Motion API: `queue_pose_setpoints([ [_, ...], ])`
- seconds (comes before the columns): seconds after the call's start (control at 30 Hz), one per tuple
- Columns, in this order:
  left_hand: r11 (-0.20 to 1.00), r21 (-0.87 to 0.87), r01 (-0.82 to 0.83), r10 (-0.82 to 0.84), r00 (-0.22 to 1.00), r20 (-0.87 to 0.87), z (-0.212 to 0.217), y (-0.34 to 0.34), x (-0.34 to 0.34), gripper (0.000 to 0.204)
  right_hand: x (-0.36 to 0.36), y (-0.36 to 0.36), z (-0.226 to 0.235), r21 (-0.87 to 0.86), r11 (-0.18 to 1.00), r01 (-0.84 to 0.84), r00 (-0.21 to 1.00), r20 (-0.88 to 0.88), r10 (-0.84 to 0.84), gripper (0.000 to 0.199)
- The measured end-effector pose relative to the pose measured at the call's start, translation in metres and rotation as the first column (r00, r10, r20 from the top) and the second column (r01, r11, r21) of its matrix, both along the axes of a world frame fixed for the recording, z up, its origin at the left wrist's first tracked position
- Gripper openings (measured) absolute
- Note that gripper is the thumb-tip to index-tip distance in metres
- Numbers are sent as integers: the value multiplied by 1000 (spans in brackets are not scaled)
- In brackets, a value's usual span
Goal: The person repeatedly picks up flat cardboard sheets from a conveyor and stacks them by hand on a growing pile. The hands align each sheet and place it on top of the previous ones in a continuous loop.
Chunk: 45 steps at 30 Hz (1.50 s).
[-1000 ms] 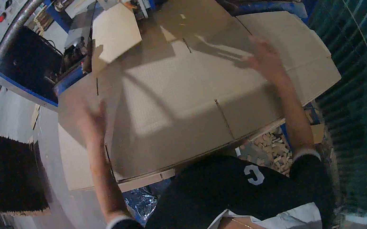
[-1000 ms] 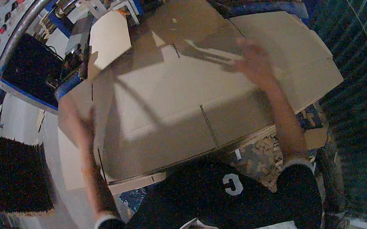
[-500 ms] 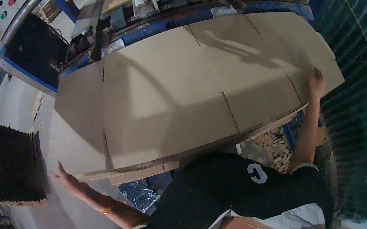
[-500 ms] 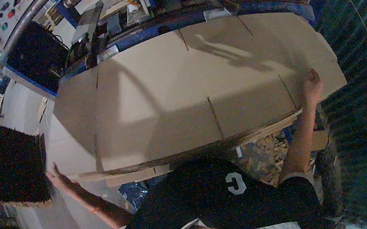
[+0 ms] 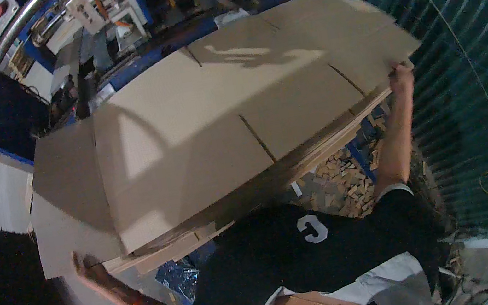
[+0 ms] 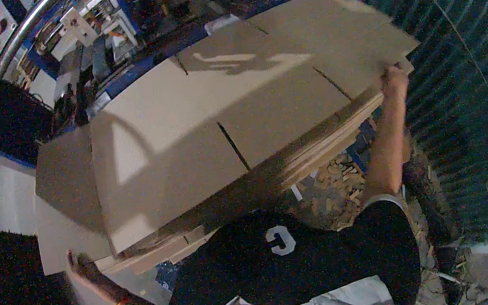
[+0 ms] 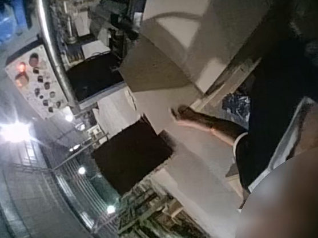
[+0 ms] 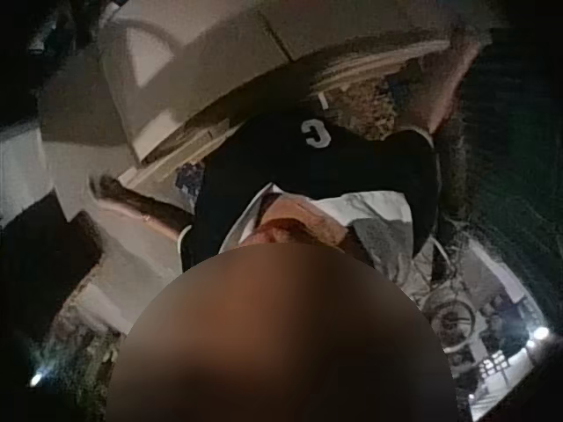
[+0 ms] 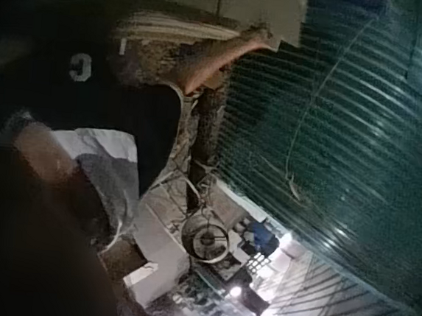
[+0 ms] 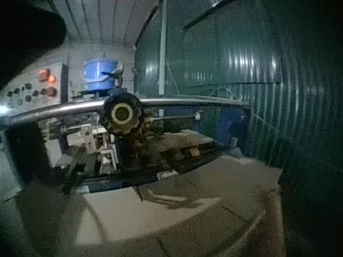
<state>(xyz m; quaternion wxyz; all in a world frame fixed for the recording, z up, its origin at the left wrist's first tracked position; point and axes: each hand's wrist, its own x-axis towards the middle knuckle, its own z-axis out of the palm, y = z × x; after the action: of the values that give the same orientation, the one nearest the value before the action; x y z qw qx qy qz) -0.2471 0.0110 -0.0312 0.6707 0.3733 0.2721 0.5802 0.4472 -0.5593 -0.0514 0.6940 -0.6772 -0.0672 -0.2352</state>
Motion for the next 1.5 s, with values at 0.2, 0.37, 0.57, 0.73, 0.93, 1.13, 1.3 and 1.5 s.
queue_pose_setpoints([
  [0.2,931,290,-222,361,685,-633,-15,-65,13,31,-199,54,79,-444,896,19,998,-45,-44,32],
  [0.37,582,637,505,317,581,-750,-3,-132,107,48,-264,117,21,-875,436,-209,586,245,772,30],
  [0.57,276,260,925,500,93,-861,23,-150,151,58,-243,128,-1,-981,90,-170,466,0,885,26],
  [0.73,238,347,907,546,171,-820,18,-132,160,61,-206,153,1,-982,51,-182,405,-27,914,44],
  [0.93,237,552,799,579,340,-741,14,-62,203,57,-140,225,15,-993,-118,22,508,-91,857,60],
  [1.13,204,611,765,628,376,-681,-9,14,276,53,-74,298,9,-978,48,-205,651,-99,753,66],
  [1.3,365,622,692,862,2,-507,-12,36,326,62,-70,325,-7,-984,159,82,780,163,605,56],
  [1.5,425,854,302,851,189,-490,-16,12,217,79,-93,219,19,-968,244,-49,855,86,512,47],
])
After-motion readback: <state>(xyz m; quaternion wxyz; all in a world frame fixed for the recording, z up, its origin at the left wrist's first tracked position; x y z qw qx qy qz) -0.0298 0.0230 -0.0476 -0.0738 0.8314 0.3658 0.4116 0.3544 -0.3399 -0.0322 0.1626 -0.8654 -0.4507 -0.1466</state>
